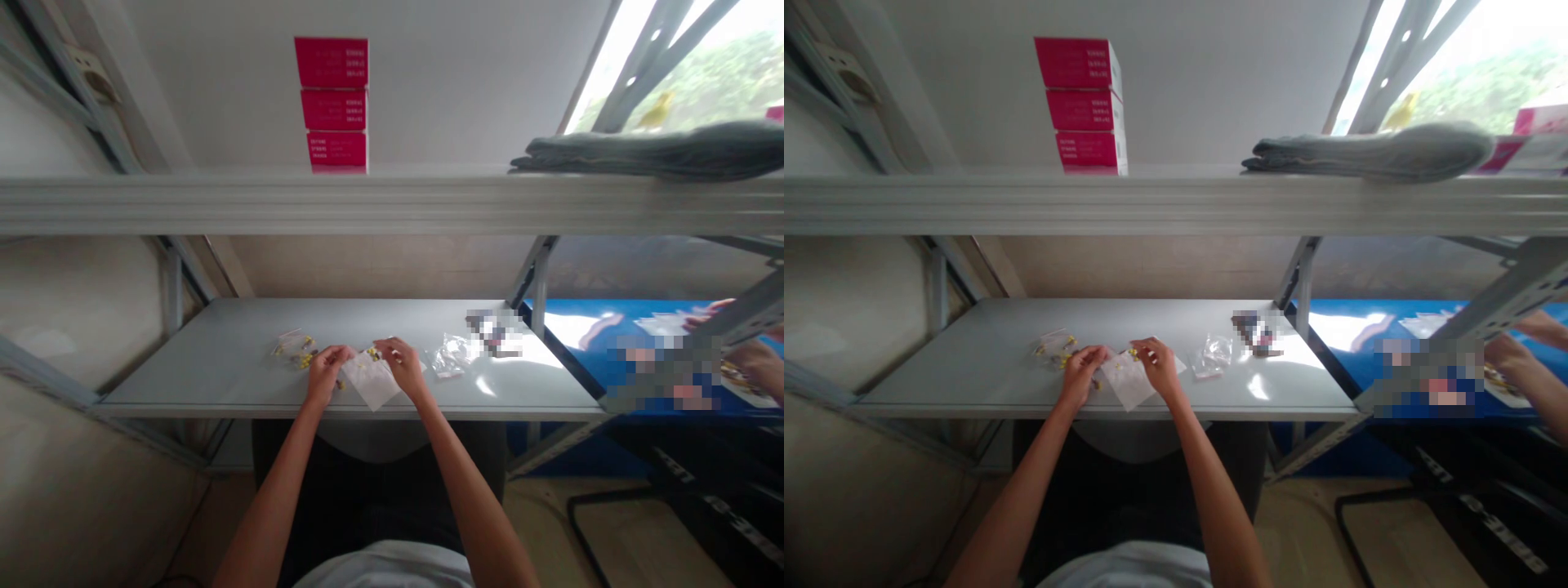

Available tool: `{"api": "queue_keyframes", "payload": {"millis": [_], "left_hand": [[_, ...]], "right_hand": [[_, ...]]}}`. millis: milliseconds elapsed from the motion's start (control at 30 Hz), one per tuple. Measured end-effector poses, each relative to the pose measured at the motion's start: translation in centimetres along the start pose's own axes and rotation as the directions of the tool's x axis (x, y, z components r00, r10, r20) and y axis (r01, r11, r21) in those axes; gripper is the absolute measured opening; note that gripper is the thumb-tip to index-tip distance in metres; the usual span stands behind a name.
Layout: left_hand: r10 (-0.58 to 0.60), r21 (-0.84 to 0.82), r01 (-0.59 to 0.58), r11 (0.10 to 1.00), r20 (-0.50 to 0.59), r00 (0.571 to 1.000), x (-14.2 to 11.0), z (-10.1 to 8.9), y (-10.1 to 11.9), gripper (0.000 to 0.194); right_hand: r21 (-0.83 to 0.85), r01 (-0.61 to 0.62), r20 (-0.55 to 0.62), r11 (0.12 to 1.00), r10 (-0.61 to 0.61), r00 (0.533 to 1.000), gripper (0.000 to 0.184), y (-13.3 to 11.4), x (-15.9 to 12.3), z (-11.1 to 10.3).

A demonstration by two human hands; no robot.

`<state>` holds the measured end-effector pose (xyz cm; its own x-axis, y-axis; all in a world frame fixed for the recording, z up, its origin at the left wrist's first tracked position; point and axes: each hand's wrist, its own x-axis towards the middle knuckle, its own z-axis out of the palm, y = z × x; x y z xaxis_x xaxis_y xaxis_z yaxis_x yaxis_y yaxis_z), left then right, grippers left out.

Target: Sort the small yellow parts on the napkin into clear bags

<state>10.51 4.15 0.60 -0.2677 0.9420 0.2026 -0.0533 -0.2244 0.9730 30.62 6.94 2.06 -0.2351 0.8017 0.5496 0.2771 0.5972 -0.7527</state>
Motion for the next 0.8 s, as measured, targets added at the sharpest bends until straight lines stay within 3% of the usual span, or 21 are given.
{"api": "queue_keyframes", "payload": {"millis": [67,200,367,500,600,667,800], "left_hand": [[-0.006,-0.039,0.005,0.999,-0.026,1.000,0.0,0.1,0.1,0.041],[0.002,-0.087,-0.005,0.996,-0.034,0.999,-0.1,0.3,0.5,0.039],[0.020,-0.158,-0.030,0.987,-0.066,0.998,0.1,-0.1,0.7,0.040],[0.024,-0.189,-0.027,0.982,-0.021,1.000,0.2,-0.3,0.6,0.039],[0.005,-0.145,0.004,0.989,0.058,0.998,0.0,-0.2,0.5,0.039],[-0.007,-0.112,0.016,0.994,0.078,0.997,-0.1,0.0,0.6,0.040],[0.009,-0.098,-0.001,0.995,0.082,0.997,-0.2,-0.1,0.5,0.039]], "right_hand": [[-0.167,-0.103,-0.103,0.980,0.087,0.991,0.024,1.0,-0.1,-1.4],[-0.463,-0.169,-0.005,0.870,0.189,0.982,0.021,2.9,-0.3,-2.9],[-0.534,-0.137,0.017,0.835,0.173,0.985,0.024,3.1,-0.9,-2.8],[-0.394,-0.106,-0.032,0.913,0.101,0.994,0.026,1.7,-0.9,-2.3],[-0.120,-0.056,-0.077,0.991,0.047,0.996,0.021,-0.2,-0.2,-1.6],[0.033,-0.013,-0.088,0.999,0.016,0.996,0.019,-1.6,0.4,-0.9],[0.089,0.053,0.018,0.995,-0.055,0.998,0.023,-3.8,1.6,0.3]]}}
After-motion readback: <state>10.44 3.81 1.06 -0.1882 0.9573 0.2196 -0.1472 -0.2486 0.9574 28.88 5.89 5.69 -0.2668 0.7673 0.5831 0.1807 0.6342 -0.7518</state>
